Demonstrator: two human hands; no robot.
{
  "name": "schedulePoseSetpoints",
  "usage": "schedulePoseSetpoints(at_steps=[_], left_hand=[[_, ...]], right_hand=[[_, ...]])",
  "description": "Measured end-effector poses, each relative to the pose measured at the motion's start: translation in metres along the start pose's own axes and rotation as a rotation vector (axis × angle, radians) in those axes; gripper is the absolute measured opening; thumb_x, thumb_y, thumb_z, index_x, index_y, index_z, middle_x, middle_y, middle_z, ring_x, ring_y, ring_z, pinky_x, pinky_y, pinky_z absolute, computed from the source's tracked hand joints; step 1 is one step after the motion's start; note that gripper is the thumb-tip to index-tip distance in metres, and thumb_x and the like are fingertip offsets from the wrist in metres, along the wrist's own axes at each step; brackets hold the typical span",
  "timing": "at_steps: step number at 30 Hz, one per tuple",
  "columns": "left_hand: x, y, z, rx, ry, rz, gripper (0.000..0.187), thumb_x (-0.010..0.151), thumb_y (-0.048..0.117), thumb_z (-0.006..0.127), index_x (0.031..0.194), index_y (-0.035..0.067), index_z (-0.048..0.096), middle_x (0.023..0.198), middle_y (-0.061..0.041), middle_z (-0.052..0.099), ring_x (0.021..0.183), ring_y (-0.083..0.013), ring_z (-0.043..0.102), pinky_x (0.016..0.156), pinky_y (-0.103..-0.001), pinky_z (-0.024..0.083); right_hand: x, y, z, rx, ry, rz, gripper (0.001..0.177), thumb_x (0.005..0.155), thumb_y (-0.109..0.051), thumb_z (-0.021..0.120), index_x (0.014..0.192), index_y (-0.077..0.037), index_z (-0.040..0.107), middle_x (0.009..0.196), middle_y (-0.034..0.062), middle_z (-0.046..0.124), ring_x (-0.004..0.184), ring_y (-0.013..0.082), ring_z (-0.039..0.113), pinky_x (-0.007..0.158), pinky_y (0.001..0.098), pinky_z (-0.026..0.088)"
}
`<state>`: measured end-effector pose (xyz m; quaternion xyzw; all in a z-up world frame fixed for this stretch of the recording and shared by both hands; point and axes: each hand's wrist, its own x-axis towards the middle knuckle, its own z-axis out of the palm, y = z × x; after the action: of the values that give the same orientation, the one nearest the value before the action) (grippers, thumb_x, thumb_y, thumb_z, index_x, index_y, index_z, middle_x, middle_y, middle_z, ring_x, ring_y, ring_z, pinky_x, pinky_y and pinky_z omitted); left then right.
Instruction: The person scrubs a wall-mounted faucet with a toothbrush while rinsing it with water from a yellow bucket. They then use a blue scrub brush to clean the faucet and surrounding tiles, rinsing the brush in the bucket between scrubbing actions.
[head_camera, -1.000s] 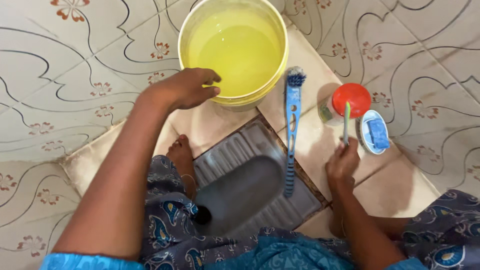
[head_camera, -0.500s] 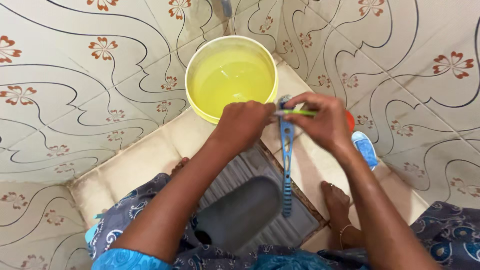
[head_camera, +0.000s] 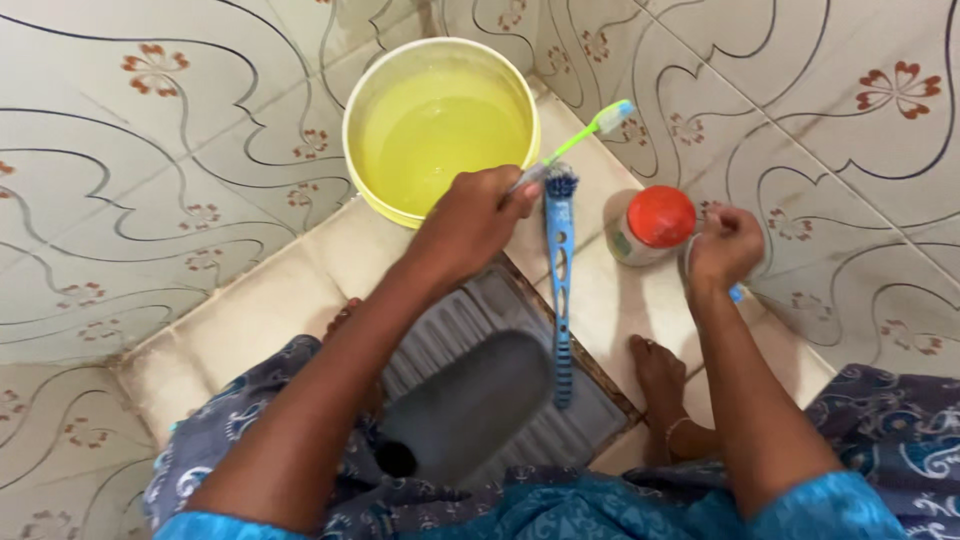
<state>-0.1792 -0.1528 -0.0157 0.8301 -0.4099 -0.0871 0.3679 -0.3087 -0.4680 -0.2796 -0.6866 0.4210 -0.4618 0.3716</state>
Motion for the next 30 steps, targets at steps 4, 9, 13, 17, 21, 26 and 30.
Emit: schedulePoseSetpoints(at_steps=[4,9,13,17,21,26,30], left_hand=[[0.0,0.002,-0.003,-0.044,-0.07,-0.03,0.031,0.1,0.028,0.058,0.087,0.001,0.066,0.077,-0.018,0.069,0.07,-0.0312,0.067,0.069,-0.043,0.051],[0.006,0.004,-0.001,-0.058,-0.076,-0.058,0.028,0.101,0.026,0.056,0.094,0.002,0.067,0.077,-0.017,0.068,0.068,-0.0303,0.065,0.068,-0.041,0.05],[0.014,0.003,-0.004,-0.014,-0.089,-0.156,0.03,0.102,0.028,0.056,0.096,0.0,0.066,0.074,-0.021,0.063,0.066,-0.0342,0.061,0.067,-0.044,0.048],[0.017,-0.001,-0.011,0.009,-0.064,-0.181,0.031,0.101,0.03,0.056,0.096,0.001,0.064,0.076,-0.021,0.063,0.07,-0.0384,0.061,0.067,-0.046,0.047],[0.019,-0.008,-0.01,0.049,-0.068,-0.208,0.034,0.102,0.032,0.056,0.095,0.0,0.062,0.079,-0.024,0.063,0.074,-0.0424,0.061,0.069,-0.049,0.046],[0.019,-0.011,-0.012,0.026,-0.039,-0.153,0.033,0.102,0.032,0.055,0.095,0.0,0.064,0.083,-0.023,0.065,0.077,-0.0415,0.063,0.071,-0.048,0.048],[0.018,-0.015,-0.013,0.03,-0.051,-0.147,0.029,0.099,0.03,0.055,0.097,0.003,0.067,0.084,-0.022,0.068,0.079,-0.0397,0.066,0.072,-0.048,0.048]], right_hand=[[-0.007,0.101,-0.043,-0.697,-0.074,-0.015,0.069,0.071,-0.036,0.096,0.125,-0.004,0.066,0.117,0.0249,0.064,0.112,0.0465,0.055,0.089,0.0569,0.047],[0.01,0.12,-0.035,-0.738,-0.399,0.126,0.106,0.063,-0.048,0.096,0.149,-0.012,0.046,0.138,0.0251,0.054,0.13,0.0476,0.047,0.104,0.0589,0.042],[0.016,0.114,-0.015,-0.829,-0.517,0.184,0.109,0.063,-0.048,0.097,0.15,-0.022,0.038,0.143,0.0248,0.046,0.132,0.0472,0.043,0.106,0.0568,0.041],[0.01,0.113,-0.002,-0.895,-0.558,0.242,0.11,0.062,-0.039,0.094,0.154,-0.03,0.035,0.146,0.0197,0.047,0.133,0.0457,0.046,0.103,0.0584,0.046],[0.001,0.133,-0.004,-0.887,-0.505,0.217,0.101,0.069,-0.038,0.092,0.154,-0.028,0.038,0.143,0.0218,0.048,0.128,0.0483,0.049,0.095,0.06,0.05],[-0.001,0.13,-0.013,-0.9,-0.446,0.281,0.099,0.069,-0.039,0.093,0.152,-0.026,0.041,0.137,0.0231,0.05,0.124,0.0484,0.053,0.093,0.0611,0.051],[-0.008,0.106,-0.034,-0.819,-0.33,0.384,0.102,0.063,-0.037,0.096,0.151,-0.025,0.046,0.136,0.0234,0.051,0.123,0.0471,0.054,0.095,0.0601,0.05]])
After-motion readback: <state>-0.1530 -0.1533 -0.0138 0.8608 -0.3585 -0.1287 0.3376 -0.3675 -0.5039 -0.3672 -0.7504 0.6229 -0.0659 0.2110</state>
